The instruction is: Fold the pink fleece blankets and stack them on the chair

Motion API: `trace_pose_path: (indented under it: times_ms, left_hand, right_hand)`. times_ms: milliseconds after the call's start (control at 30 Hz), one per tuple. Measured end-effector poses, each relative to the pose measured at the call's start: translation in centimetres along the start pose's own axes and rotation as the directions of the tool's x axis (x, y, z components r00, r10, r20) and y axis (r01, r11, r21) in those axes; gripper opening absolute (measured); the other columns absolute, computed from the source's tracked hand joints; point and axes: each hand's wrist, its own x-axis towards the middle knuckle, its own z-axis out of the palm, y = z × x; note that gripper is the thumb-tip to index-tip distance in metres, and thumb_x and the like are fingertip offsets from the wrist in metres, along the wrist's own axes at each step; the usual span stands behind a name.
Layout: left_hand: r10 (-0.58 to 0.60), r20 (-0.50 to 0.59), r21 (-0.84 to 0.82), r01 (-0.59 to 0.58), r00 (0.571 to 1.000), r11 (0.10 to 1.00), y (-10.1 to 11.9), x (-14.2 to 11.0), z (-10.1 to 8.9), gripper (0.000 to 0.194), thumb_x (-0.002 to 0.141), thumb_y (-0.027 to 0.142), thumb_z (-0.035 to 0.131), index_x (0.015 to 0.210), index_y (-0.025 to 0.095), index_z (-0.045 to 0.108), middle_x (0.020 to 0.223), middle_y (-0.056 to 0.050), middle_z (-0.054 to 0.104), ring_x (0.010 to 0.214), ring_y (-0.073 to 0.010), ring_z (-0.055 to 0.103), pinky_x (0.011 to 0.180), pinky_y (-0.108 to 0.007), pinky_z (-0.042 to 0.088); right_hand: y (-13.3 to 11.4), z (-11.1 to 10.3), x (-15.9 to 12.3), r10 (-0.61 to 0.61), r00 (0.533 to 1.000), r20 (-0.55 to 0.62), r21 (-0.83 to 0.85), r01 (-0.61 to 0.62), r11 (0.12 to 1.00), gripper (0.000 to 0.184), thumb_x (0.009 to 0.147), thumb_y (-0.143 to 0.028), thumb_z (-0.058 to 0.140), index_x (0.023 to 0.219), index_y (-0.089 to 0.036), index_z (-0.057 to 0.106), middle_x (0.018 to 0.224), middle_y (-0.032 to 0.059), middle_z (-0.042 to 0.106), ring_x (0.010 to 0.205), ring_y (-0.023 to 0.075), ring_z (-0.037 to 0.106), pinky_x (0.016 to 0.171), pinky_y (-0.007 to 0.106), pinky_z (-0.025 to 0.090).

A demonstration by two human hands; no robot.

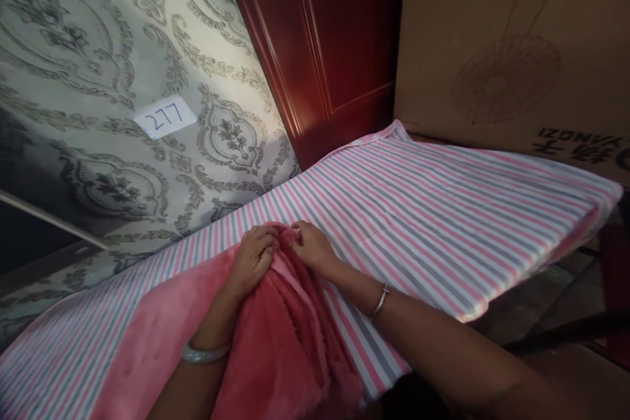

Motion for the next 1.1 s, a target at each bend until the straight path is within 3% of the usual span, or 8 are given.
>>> trace_pose_path:
  times_ms: [133,300,467,700,800,900,1000,1100]
  left_hand:
    - [-0.006,-0.005,-0.020,0.006,1.000,1.000,-0.1,0.0,0.1,0.016,0.081,0.015,0.043,0.076,0.021,0.057,0.102,-0.005,0.067,0.099,-0.0227,0.057,0.087,-0.040,0.040]
    - [-0.011,-0.007,-0.022,0.011,1.000,1.000,-0.1,0.0,0.1,0.017,0.081,0.015,0.043,0.077,0.021,0.058,0.103,-0.006,0.068,0.099,-0.0232,0.057,0.087,-0.041,0.040]
    - [-0.006,-0.009,0.004,0.006,1.000,1.000,-0.2,0.0,0.1,0.017,0.081,0.015,0.044,0.078,0.021,0.060,0.103,-0.005,0.068,0.100,-0.0234,0.058,0.089,-0.042,0.041]
    - [0.011,-0.011,0.012,-0.011,1.000,1.000,0.0,-0.1,0.1,0.018,0.081,0.014,0.044,0.078,0.021,0.060,0.104,-0.005,0.068,0.101,-0.0240,0.058,0.088,-0.043,0.041]
    - [0.009,-0.021,0.028,-0.008,1.000,1.000,0.0,0.0,0.0,0.018,0.081,0.014,0.045,0.079,0.021,0.061,0.105,-0.005,0.068,0.103,-0.0238,0.058,0.088,-0.042,0.041]
    - [-0.017,-0.014,0.056,0.018,1.000,0.998,0.0,0.0,0.0,0.019,0.080,0.014,0.044,0.078,0.021,0.061,0.107,-0.005,0.069,0.101,-0.0235,0.058,0.088,-0.041,0.041]
    - [-0.039,0.013,0.044,0.038,0.999,0.998,0.1,0.0,-0.1,0.019,0.081,0.015,0.044,0.078,0.022,0.061,0.104,-0.005,0.069,0.099,-0.0234,0.058,0.087,-0.041,0.041]
    - [-0.028,0.009,0.008,0.028,1.000,1.000,0.1,0.0,-0.4,0.020,0.085,0.018,0.043,0.077,0.022,0.061,0.103,-0.006,0.070,0.100,-0.0233,0.058,0.088,-0.042,0.040]
  right_hand:
    - [-0.3,-0.1,0.0,0.011,1.000,0.022,-0.005,-0.011,1.000,0.027,0.084,-0.013,0.062,0.111,-0.014,0.064,0.097,0.0074,0.071,0.086,0.0171,0.064,0.078,0.026,0.045]
    - [-0.8,-0.2,-0.2,-0.006,0.998,0.062,-0.016,0.007,1.000,0.036,0.088,-0.017,0.060,0.124,-0.013,0.057,0.092,0.0064,0.072,0.079,0.0181,0.064,0.072,0.026,0.043]
    - [-1.7,-0.3,-0.6,-0.096,0.995,0.024,-0.019,0.096,0.995,0.042,0.089,-0.014,0.058,0.130,-0.017,0.052,0.110,0.0087,0.070,0.093,0.0196,0.065,0.080,0.027,0.044]
    - [-2.5,-0.5,-1.2,-0.184,0.974,0.135,-0.043,0.191,0.981,0.023,0.086,-0.009,0.054,0.105,-0.020,0.061,0.102,0.0063,0.071,0.093,0.0201,0.064,0.082,0.029,0.045]
    - [-2.2,0.0,-1.1,-0.183,0.979,0.088,0.074,0.177,0.981,0.025,0.086,-0.007,0.050,0.104,-0.019,0.063,0.104,0.0074,0.071,0.096,0.0203,0.065,0.087,0.031,0.047]
    - [-1.7,0.5,-0.7,-0.142,0.990,0.004,0.280,0.136,0.950,0.041,0.079,-0.002,0.047,0.113,-0.019,0.064,0.115,0.0066,0.071,0.107,0.0187,0.064,0.098,0.033,0.046]
    - [-1.4,0.8,-0.4,-0.061,0.998,0.032,0.417,0.042,0.908,0.049,0.073,-0.002,0.046,0.114,-0.020,0.065,0.122,0.0057,0.069,0.114,0.0179,0.063,0.103,0.033,0.045]
    - [-1.3,0.8,-0.3,0.027,0.995,0.096,0.510,-0.073,0.857,0.048,0.071,-0.003,0.047,0.113,-0.020,0.062,0.119,0.0057,0.070,0.111,0.0173,0.064,0.099,0.032,0.049]
